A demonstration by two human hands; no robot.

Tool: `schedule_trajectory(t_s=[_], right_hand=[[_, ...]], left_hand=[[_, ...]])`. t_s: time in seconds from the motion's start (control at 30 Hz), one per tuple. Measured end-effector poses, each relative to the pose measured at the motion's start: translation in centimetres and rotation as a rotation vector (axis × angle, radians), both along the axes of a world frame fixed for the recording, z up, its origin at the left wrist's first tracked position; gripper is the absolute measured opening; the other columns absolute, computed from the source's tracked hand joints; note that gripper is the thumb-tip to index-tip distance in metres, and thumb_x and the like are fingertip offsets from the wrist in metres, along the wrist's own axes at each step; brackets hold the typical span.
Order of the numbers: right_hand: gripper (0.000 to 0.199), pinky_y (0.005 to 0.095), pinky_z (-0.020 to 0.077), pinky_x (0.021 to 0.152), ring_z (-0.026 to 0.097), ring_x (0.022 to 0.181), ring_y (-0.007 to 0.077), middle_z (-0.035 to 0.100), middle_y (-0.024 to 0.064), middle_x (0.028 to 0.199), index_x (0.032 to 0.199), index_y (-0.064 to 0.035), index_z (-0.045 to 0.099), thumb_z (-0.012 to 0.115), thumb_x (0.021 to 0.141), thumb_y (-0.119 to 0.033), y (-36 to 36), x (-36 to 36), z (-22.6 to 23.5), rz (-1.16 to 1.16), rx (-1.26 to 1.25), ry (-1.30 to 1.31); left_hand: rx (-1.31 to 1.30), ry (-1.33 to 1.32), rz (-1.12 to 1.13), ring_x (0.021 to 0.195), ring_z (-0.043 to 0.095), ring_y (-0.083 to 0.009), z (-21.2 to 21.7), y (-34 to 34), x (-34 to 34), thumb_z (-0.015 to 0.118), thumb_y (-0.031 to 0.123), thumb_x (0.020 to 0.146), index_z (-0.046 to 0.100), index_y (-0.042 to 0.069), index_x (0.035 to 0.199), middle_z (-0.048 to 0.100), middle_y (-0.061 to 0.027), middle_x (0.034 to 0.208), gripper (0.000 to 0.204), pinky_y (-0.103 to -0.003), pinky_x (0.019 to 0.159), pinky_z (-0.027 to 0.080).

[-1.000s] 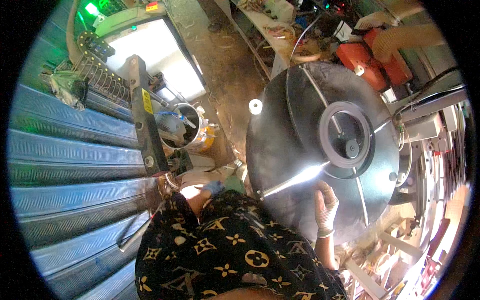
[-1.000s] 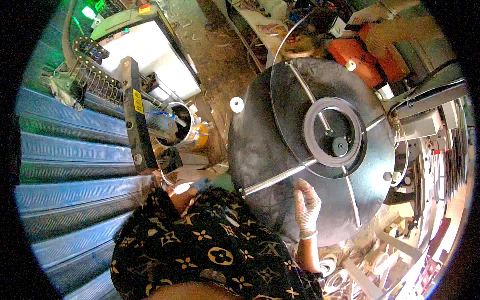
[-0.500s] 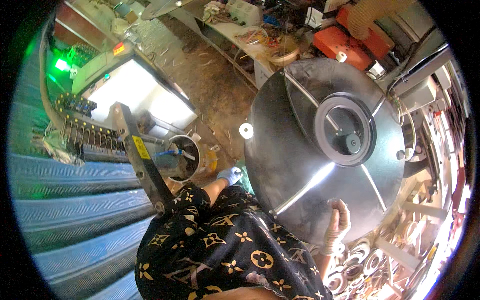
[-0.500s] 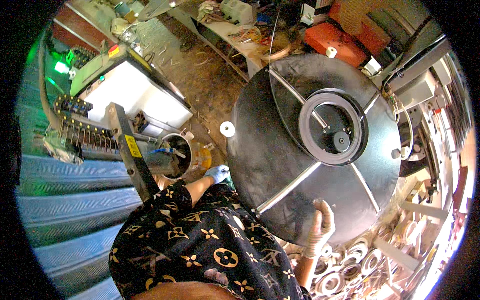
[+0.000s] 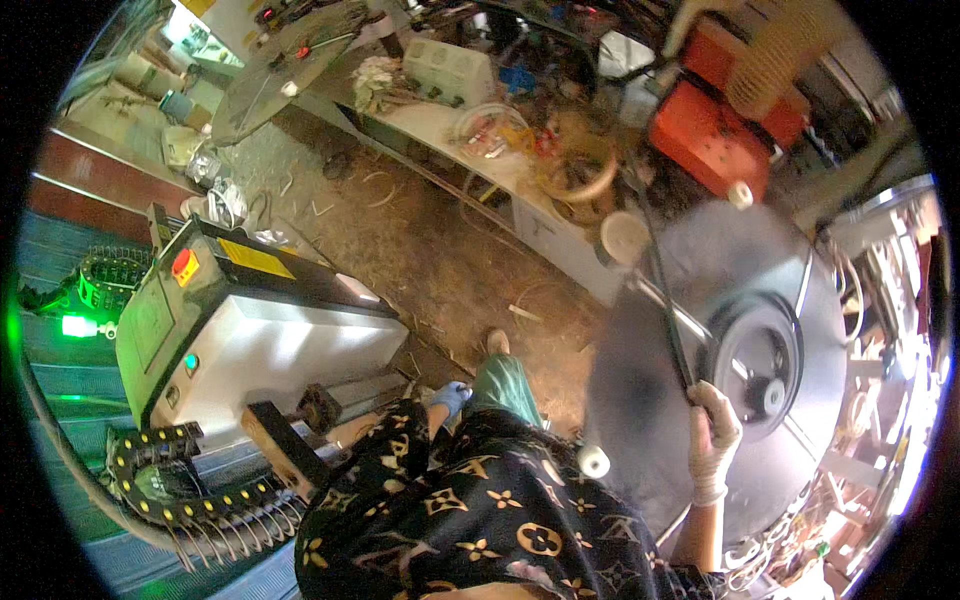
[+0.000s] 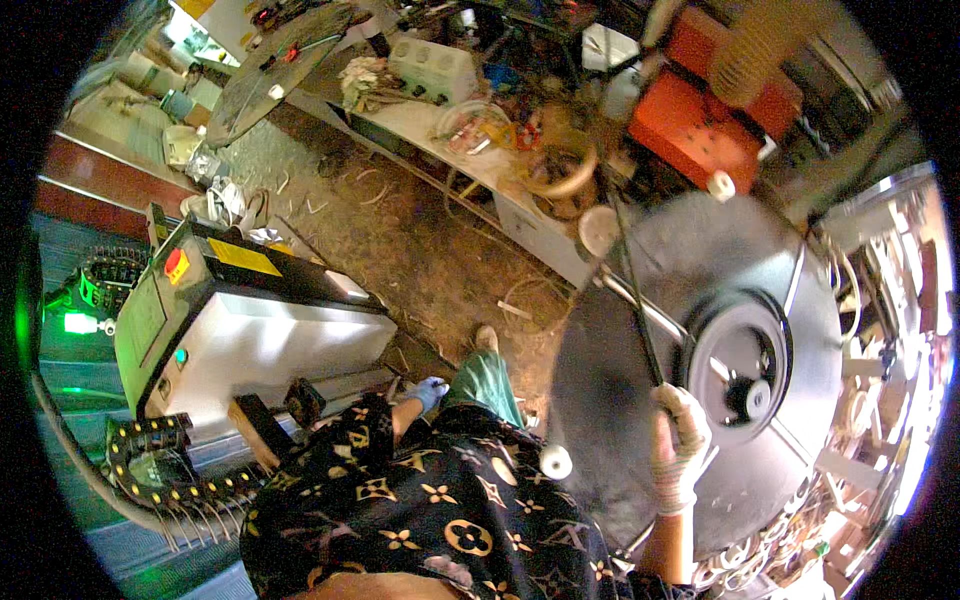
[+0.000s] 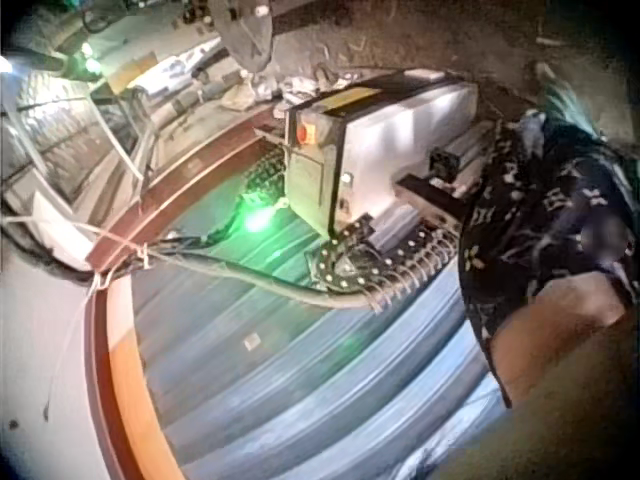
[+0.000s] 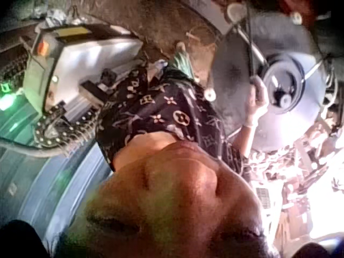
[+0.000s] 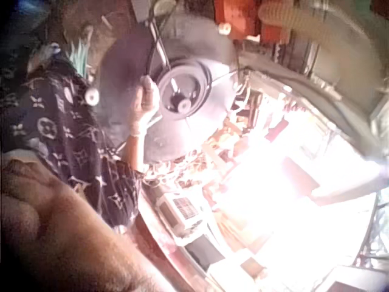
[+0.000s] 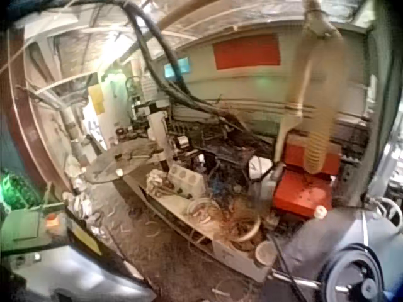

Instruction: The person picks up and stacks multiple grey wood panels and thin strips in a workshop. They move the panels to a workbench and then to a machine, placing them on the machine's conveyor belt. The person also adjusts a component on the machine using a wrench.

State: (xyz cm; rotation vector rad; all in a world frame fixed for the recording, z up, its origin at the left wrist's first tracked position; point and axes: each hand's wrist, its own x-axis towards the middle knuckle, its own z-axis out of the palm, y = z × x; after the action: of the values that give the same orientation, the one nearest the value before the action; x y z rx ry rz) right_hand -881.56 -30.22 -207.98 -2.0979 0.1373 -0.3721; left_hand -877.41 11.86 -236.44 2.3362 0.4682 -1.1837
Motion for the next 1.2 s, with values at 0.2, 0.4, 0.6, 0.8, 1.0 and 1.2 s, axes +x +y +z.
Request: schedule_trajectory(t_s=[0.2, 0.4, 0.6, 0.8, 1.0, 1.2], right_hand=[[0.024, 0.0265, 0.0449, 0.079, 0.059, 0.088, 0.0149, 0.063, 0.0108, 0.093, 0.101, 0.0028, 0.06, 0.051, 0.079, 0.0, 13.8, 12.2, 3.3, 0.273, 0.03, 0.073], [0.019, 0.0271, 0.0486, 0.069, 0.061, 0.075, 0.0151, 0.063, 0.0081, 0.083, 0.096, 0.0011, 0.062, 0.056, 0.078, -0.001, 24.1, 20.5, 6.4, 0.479, 0.149, 0.122], [0.02, 0.0277, 0.0476, 0.075, 0.061, 0.086, 0.0168, 0.065, 0.0117, 0.094, 0.099, -0.0007, 0.063, 0.058, 0.081, -0.008, 31.4, 29.1, 1.0, 0.658, 0.081, 0.178], [0.029, 0.0312, 0.047, 0.078, 0.06, 0.088, 0.0209, 0.062, 0.0117, 0.105, 0.109, -0.0055, 0.059, 0.058, 0.08, -0.011, 34.4, 39.9, -6.7, 0.634, 0.029, 0.191], [0.035, 0.0344, 0.0449, 0.082, 0.059, 0.089, 0.0231, 0.063, 0.0155, 0.099, 0.103, 0.0003, 0.06, 0.061, 0.078, -0.024, 35.9, 58.9, -20.9, 0.368, 0.016, 0.422], [0.059, 0.0376, 0.0457, 0.083, 0.058, 0.1, 0.0286, 0.062, 0.016, 0.102, 0.122, -0.0047, 0.048, 0.059, 0.078, -0.043, 42.4, 71.8, -23.3, 0.057, -0.097, 0.744]], left_hand=[[-0.143, -0.125, 0.248, 0.111, 0.052, -0.0314, -2.0, 11.3, 1.9, 0.048, 0.039, 0.089, 0.047, 0.003, 0.125, 0.05, -0.0155, 0.127, 0.051, -0.04, 0.091, 0.042], [-0.26, -0.347, 0.226, 0.099, 0.058, -0.0315, -7.0, 18.3, 2.0, 0.052, 0.043, 0.086, 0.056, 0.003, 0.116, 0.062, -0.0175, 0.106, 0.05, -0.038, 0.082, 0.044], [-0.339, -0.387, 0.636, 0.094, 0.059, -0.0294, -0.3, 19.5, 9.7, 0.054, 0.043, 0.084, 0.059, 0.002, 0.109, 0.063, -0.0184, 0.101, 0.049, -0.037, 0.08, 0.045], [-0.089, -0.613, 0.462, 0.087, 0.059, -0.0337, 0.4, 24.7, 22.7, 0.053, 0.034, 0.085, 0.061, 0.002, 0.097, 0.061, -0.0212, 0.092, 0.036, -0.044, 0.072, 0.045], [-0.429, -0.535, 0.715, 0.074, 0.055, -0.0185, 9.8, 30.5, 37.7, 0.055, 0.028, 0.088, 0.058, 0.002, 0.108, 0.059, -0.0093, 0.086, 0.033, -0.032, 0.066, 0.045], [-0.586, -0.455, 0.835, 0.076, 0.05, -0.0095, 12.0, 37.7, 44.9, 0.056, 0.023, 0.089, 0.056, 0.008, 0.113, 0.057, 0.0001, 0.091, 0.028, -0.025, 0.063, 0.043]])
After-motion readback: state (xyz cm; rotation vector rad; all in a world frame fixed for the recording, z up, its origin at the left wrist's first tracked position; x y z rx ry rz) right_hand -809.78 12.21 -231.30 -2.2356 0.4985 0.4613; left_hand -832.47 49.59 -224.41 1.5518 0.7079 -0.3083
